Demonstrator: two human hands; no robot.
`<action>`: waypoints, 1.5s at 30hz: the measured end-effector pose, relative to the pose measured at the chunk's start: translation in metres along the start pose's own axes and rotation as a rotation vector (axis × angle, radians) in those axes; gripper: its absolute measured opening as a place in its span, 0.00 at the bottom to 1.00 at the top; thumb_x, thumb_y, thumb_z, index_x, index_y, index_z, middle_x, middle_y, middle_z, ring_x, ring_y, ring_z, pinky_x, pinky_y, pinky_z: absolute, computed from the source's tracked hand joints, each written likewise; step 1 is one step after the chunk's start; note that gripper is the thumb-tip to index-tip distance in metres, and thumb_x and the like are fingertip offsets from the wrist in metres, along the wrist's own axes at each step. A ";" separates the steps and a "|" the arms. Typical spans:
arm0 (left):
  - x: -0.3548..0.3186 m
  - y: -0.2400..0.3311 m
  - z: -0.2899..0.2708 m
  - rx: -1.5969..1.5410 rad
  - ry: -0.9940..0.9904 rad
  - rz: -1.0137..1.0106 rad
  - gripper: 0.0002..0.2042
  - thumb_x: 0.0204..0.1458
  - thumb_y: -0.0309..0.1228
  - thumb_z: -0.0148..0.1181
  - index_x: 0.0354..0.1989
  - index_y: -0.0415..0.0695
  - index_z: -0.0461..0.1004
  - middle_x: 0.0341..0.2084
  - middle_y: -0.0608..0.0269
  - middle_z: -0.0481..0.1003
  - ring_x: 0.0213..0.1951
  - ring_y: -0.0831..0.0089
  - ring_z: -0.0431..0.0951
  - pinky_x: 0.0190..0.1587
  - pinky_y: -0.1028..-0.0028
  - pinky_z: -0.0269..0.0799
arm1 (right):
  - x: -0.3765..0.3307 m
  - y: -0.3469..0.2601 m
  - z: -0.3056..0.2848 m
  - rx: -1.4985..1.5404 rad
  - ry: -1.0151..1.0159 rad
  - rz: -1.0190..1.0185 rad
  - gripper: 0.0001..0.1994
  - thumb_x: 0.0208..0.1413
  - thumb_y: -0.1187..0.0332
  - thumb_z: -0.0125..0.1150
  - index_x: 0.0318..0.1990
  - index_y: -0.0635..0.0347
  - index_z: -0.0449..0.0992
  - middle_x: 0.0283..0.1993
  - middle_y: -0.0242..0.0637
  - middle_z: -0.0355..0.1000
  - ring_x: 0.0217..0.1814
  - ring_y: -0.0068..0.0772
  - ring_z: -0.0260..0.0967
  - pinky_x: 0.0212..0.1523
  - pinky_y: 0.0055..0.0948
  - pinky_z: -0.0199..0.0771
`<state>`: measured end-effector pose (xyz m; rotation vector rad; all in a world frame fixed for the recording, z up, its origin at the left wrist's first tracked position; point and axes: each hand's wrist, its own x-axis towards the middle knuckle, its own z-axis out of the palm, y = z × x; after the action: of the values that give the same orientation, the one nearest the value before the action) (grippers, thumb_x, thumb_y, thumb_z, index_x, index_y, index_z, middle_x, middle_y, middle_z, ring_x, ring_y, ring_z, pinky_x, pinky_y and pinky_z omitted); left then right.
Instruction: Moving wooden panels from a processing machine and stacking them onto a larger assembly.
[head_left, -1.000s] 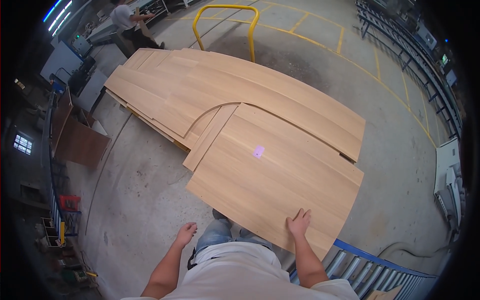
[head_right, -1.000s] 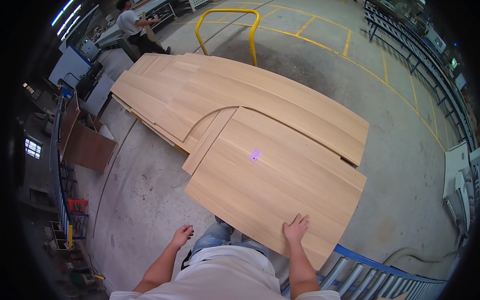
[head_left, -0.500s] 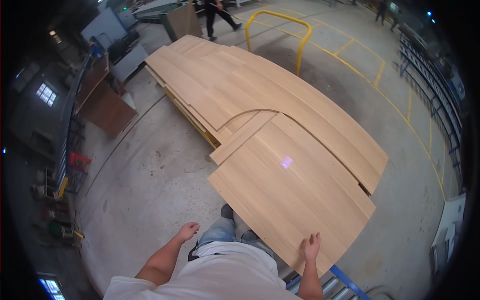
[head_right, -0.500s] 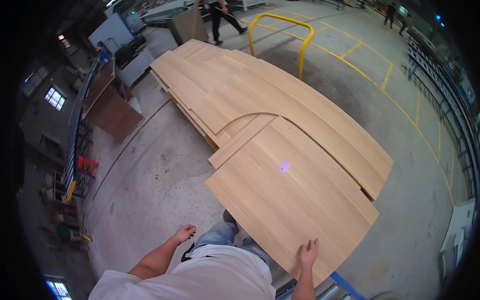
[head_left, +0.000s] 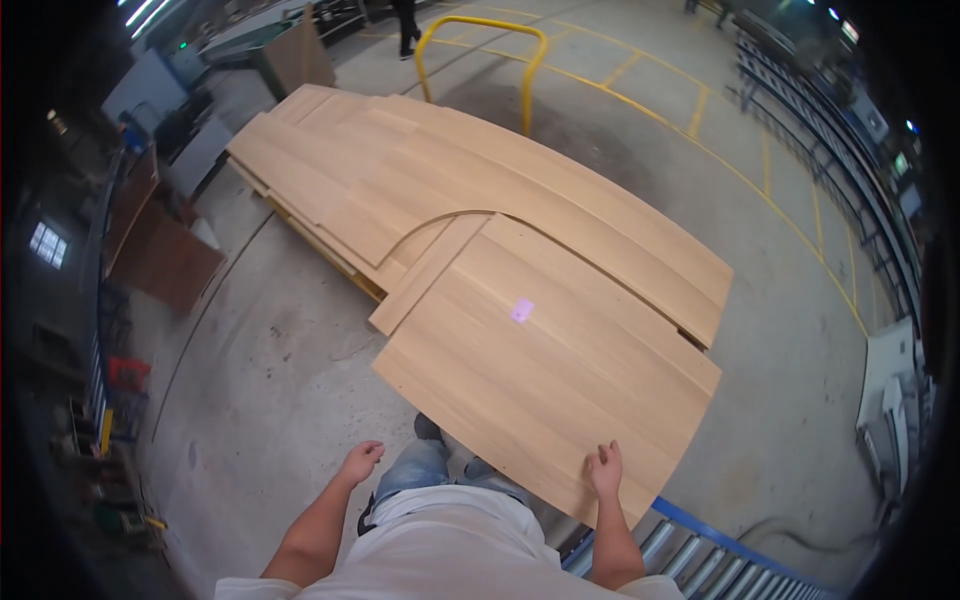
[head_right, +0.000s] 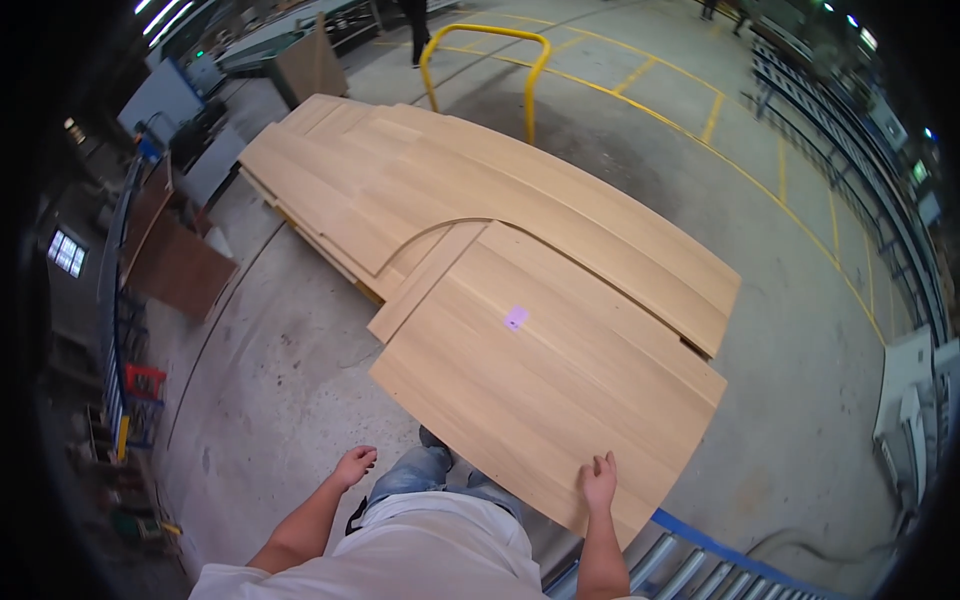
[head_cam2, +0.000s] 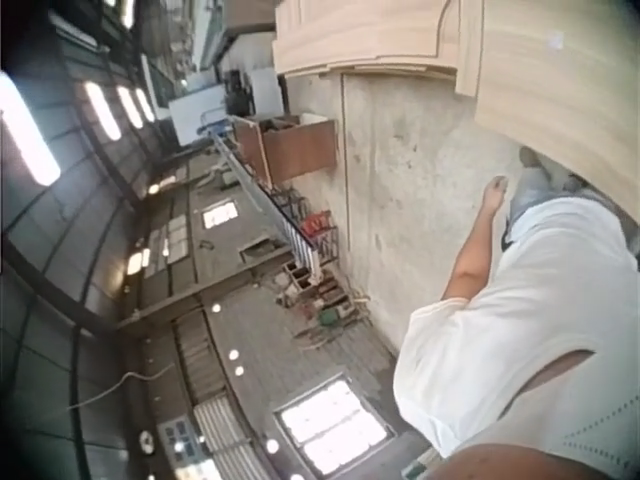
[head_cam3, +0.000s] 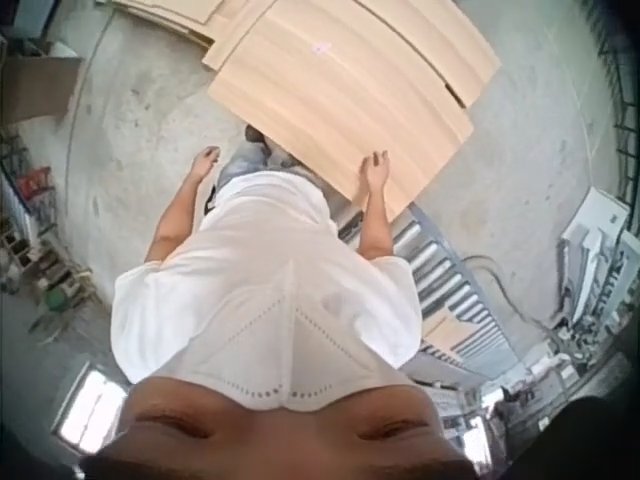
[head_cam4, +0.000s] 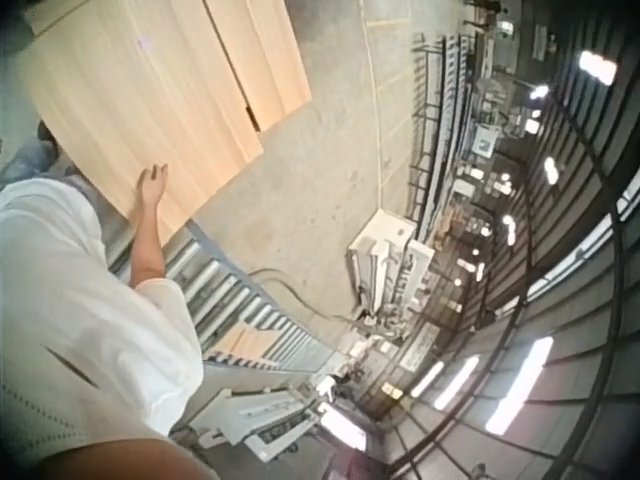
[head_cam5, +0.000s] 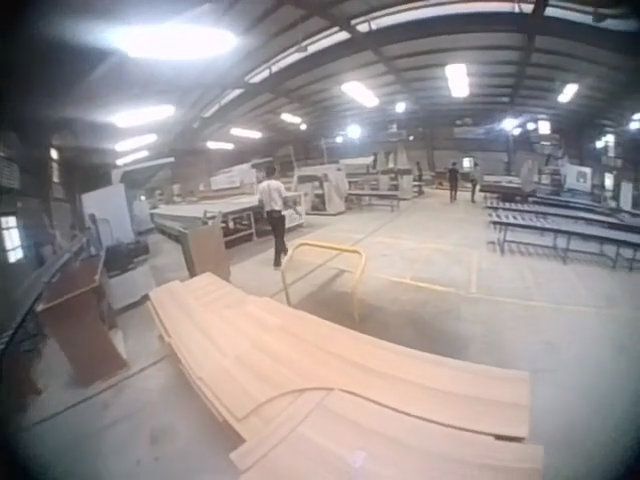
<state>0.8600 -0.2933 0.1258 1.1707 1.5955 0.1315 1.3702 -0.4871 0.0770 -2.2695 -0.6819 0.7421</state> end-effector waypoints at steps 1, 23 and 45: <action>0.002 -0.004 -0.002 -0.011 0.015 -0.018 0.19 0.55 0.41 0.56 0.49 0.40 0.73 0.34 0.60 0.76 0.34 0.72 0.75 0.37 0.72 0.71 | -0.003 0.002 -0.005 0.005 0.016 0.018 0.20 0.46 0.67 0.58 0.47 0.68 0.75 0.67 0.60 0.52 0.65 0.53 0.58 0.61 0.36 0.61; 0.243 0.139 0.022 0.409 0.317 -0.112 0.33 0.51 0.57 0.50 0.50 0.36 0.70 0.48 0.43 0.73 0.52 0.52 0.72 0.53 0.61 0.67 | 0.036 0.218 -0.129 0.500 0.337 0.556 0.37 0.61 0.43 0.44 0.60 0.73 0.61 0.61 0.43 0.63 0.61 0.41 0.61 0.62 0.33 0.58; 0.120 0.066 0.132 -0.646 0.021 -0.370 0.23 0.61 0.49 0.43 0.57 0.46 0.61 0.49 0.56 0.72 0.44 0.63 0.76 0.43 0.57 0.74 | 0.008 0.158 -0.076 -0.170 0.618 0.552 0.38 0.58 0.42 0.48 0.57 0.75 0.62 0.54 0.62 0.66 0.56 0.60 0.64 0.56 0.44 0.63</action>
<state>1.0148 -0.2344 0.0323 0.3729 1.5886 0.3840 1.4678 -0.6165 0.0109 -2.6742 0.1875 0.1758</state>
